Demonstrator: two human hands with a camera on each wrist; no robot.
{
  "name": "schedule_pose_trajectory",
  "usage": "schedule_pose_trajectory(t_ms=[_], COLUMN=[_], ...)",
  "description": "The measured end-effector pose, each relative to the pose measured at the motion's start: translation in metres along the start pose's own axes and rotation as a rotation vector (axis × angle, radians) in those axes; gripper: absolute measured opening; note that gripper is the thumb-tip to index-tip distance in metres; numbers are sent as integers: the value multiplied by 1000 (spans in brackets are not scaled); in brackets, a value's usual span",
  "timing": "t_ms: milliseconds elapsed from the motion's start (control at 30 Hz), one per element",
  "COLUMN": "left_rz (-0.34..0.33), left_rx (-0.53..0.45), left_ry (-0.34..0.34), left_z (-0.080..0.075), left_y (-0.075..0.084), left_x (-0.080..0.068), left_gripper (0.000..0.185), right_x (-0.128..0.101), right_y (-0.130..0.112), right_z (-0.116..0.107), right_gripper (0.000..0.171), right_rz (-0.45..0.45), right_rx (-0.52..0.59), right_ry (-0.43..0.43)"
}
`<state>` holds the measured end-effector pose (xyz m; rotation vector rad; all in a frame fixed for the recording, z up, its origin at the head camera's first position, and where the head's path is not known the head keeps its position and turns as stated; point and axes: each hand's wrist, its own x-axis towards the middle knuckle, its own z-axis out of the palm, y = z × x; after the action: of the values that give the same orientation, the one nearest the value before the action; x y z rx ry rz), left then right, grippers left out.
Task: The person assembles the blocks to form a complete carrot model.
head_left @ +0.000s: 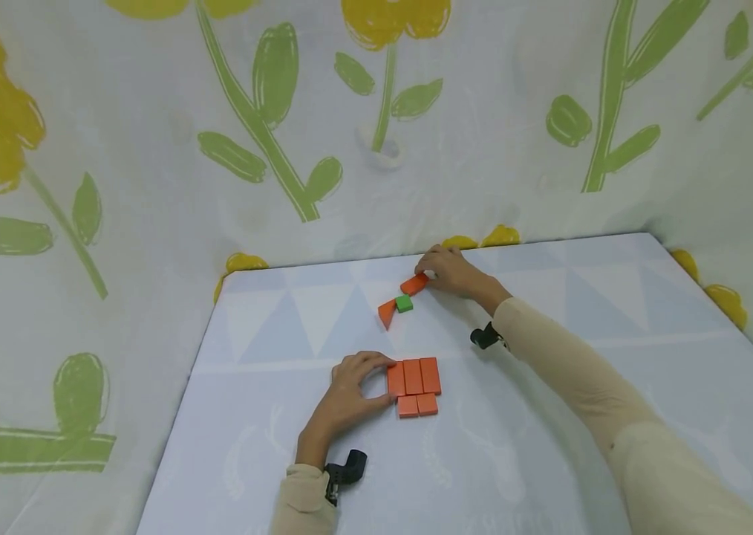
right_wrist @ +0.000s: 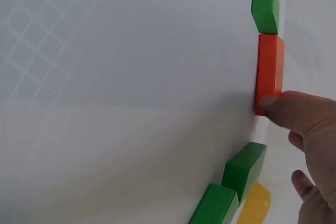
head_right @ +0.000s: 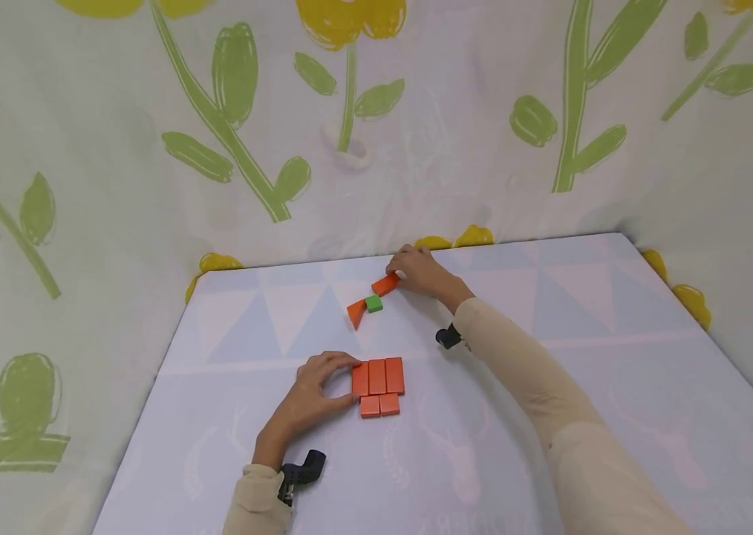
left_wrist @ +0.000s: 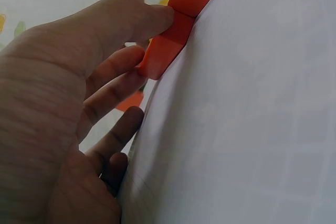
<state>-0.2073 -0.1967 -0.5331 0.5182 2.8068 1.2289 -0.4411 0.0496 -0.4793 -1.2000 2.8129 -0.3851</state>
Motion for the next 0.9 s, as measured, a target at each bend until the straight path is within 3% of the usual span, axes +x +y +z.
schedule_pose_trajectory(t_ms=[300, 500, 633, 900], left_rz=[17, 30, 24, 13], left_rx=[7, 14, 23, 22], left_ry=[9, 5, 5, -3], left_z=[1, 1, 0, 1], left_y=[2, 1, 0, -2], left_x=[-2, -1, 0, 0], left_gripper=[48, 47, 47, 48], right_x=[-20, -44, -59, -90], right_y=[-3, -10, -17, -39], right_z=[-9, -19, -25, -29], right_gripper=[22, 21, 22, 19], right_rz=[24, 67, 52, 52], right_rx=[-18, 50, 100, 106], right_ry=[33, 121, 180, 220])
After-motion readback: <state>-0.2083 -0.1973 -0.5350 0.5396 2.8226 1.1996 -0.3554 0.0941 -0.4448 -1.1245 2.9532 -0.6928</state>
